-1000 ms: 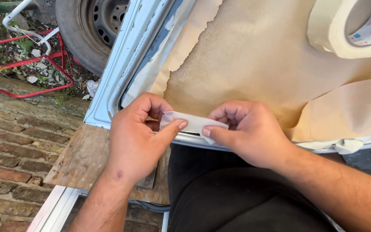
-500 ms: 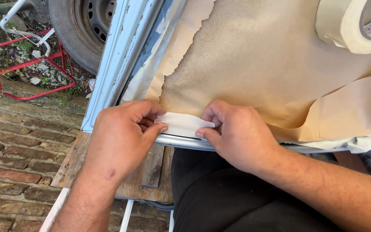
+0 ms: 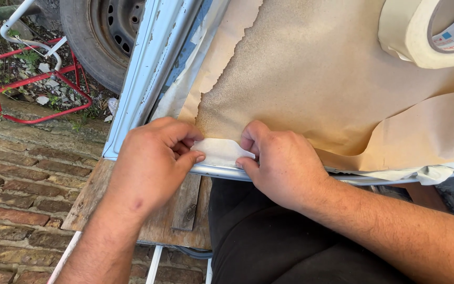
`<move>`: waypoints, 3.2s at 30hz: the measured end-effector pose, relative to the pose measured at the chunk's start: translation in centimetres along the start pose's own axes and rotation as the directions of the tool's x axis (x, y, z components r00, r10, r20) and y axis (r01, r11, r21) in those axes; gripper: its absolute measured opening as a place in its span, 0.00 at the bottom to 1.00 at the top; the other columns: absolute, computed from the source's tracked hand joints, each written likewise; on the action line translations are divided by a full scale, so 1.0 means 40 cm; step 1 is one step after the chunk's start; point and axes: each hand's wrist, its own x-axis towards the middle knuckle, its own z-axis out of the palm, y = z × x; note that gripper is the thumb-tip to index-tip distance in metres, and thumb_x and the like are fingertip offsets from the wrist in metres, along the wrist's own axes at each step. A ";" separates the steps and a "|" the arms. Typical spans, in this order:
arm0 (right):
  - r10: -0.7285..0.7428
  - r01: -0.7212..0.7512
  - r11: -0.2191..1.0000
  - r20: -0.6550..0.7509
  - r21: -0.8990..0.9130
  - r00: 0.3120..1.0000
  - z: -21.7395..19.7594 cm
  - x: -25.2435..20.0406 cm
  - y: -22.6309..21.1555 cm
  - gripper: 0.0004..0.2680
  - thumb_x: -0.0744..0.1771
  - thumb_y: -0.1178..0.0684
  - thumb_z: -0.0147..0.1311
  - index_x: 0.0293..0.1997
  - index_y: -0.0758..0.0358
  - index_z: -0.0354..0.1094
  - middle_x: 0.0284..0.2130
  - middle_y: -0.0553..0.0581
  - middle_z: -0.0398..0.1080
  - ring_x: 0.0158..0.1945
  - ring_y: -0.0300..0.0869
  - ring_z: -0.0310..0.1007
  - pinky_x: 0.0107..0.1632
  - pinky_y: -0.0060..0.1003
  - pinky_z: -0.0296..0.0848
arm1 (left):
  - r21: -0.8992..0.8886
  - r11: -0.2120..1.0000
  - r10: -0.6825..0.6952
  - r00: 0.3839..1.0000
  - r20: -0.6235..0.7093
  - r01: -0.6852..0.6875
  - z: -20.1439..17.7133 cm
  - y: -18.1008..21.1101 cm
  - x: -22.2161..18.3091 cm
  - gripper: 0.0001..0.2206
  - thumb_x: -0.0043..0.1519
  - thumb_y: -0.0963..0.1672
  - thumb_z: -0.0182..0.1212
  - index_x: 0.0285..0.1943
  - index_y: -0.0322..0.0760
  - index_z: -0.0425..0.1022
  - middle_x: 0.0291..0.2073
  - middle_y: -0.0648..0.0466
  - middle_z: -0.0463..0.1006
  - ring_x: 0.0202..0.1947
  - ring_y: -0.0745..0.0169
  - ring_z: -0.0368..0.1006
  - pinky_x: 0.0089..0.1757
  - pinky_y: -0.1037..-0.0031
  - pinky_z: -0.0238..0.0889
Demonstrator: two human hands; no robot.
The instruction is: Applying masking paper and tape to the edge of a silver car part, likely a door or hood, for preparation before painting.
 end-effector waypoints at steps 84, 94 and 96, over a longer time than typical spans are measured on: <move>-0.638 0.605 0.770 -0.275 -0.203 0.719 0.115 -0.028 0.018 0.13 0.65 0.58 0.55 0.55 0.67 0.70 0.46 0.59 0.70 0.46 0.51 0.71 0.51 0.43 0.73 | 0.533 0.612 0.711 0.701 -0.050 -0.583 0.102 -0.090 -0.073 0.13 0.59 0.42 0.64 0.52 0.35 0.78 0.47 0.51 0.76 0.51 0.54 0.74 0.57 0.63 0.69; -0.636 0.586 0.769 -0.218 -0.253 0.740 0.113 -0.031 -0.003 0.15 0.64 0.57 0.53 0.55 0.70 0.69 0.47 0.63 0.70 0.48 0.52 0.70 0.55 0.44 0.72 | 0.488 0.598 0.743 0.668 -0.040 -0.636 0.089 -0.089 -0.057 0.11 0.59 0.43 0.62 0.49 0.36 0.79 0.43 0.52 0.75 0.47 0.54 0.73 0.54 0.64 0.68; -0.636 0.588 0.770 -0.229 -0.247 0.737 0.116 -0.032 0.004 0.15 0.64 0.58 0.54 0.57 0.70 0.69 0.48 0.62 0.70 0.48 0.52 0.70 0.55 0.44 0.72 | 0.526 0.603 0.731 0.679 -0.065 -0.599 0.096 -0.100 -0.067 0.12 0.59 0.42 0.63 0.50 0.35 0.79 0.46 0.51 0.77 0.50 0.54 0.74 0.56 0.63 0.69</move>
